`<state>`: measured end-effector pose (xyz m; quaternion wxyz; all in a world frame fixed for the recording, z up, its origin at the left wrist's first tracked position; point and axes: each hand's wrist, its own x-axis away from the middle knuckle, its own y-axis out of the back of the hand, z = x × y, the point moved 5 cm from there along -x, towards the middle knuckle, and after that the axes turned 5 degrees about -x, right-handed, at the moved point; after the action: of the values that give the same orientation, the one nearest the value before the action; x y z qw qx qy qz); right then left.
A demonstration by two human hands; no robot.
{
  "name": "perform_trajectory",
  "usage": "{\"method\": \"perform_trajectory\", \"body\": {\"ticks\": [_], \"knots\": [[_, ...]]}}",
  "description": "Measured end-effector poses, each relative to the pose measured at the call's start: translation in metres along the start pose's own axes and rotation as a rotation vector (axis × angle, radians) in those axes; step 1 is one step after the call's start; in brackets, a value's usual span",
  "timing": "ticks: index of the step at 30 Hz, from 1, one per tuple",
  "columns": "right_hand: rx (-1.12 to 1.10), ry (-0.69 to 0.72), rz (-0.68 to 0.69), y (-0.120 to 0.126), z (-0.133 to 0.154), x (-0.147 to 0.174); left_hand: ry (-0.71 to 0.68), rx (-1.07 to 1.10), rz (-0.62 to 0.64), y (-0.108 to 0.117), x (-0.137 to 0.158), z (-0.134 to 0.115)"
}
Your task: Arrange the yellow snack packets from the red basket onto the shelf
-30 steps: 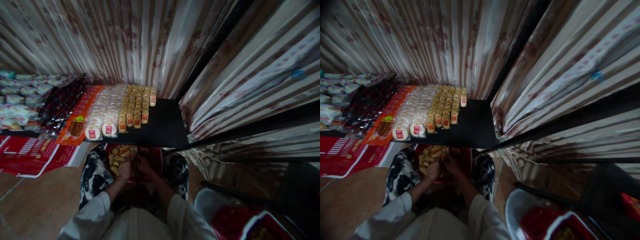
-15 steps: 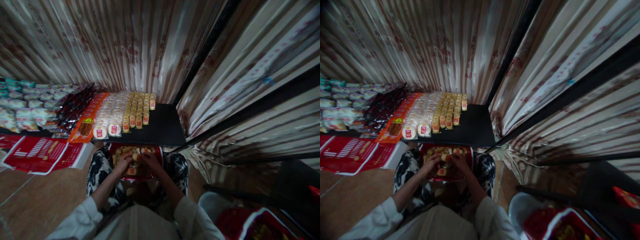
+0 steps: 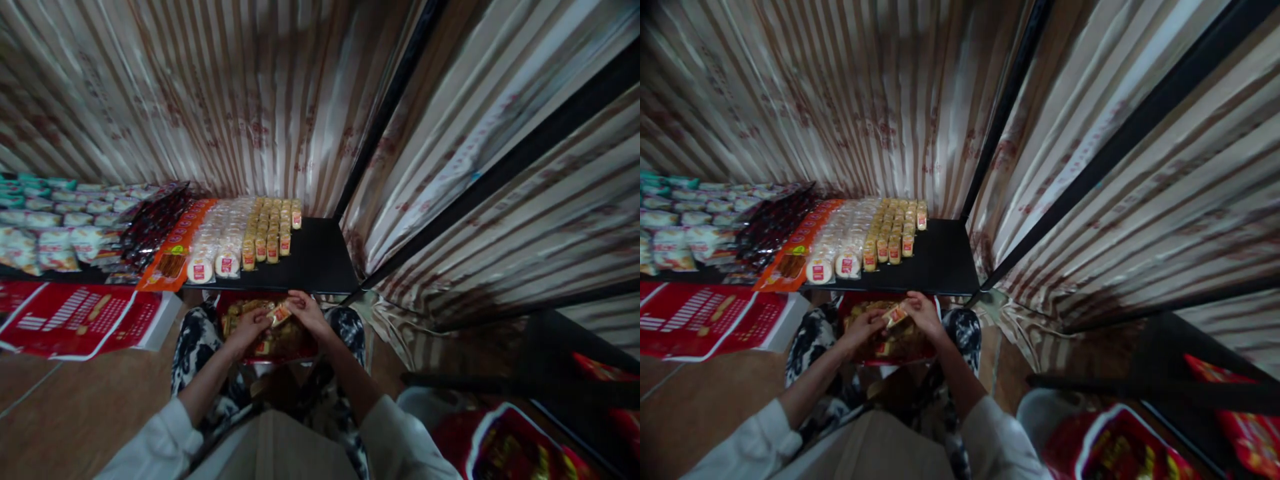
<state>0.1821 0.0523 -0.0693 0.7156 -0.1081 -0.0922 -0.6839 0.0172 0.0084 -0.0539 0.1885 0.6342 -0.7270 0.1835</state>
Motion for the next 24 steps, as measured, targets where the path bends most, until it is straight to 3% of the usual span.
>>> {"method": "perform_trajectory", "body": {"ticks": [4, 8, 11, 16, 20, 24], "knots": [[-0.086, 0.062, -0.068, 0.003, 0.014, 0.0, -0.03, 0.083, -0.088, -0.003, 0.001, -0.007], [-0.097, 0.074, -0.045, -0.001, 0.014, 0.005, -0.013, 0.144, -0.155, -0.008, -0.002, -0.013], [-0.115, 0.12, 0.006, -0.007, 0.015, 0.006, -0.02, 0.192, -0.152, -0.017, -0.007, -0.019], [-0.113, 0.155, -0.066, 0.002, 0.024, -0.003, -0.071, 0.221, -0.128, -0.035, -0.024, -0.033], [-0.082, 0.181, -0.117, 0.021, 0.036, -0.021, -0.074, 0.142, -0.136, -0.05, -0.046, -0.046], [0.022, 0.237, -0.215, 0.047, 0.051, -0.05, -0.094, -0.108, -0.298, -0.058, -0.066, -0.062]]}}
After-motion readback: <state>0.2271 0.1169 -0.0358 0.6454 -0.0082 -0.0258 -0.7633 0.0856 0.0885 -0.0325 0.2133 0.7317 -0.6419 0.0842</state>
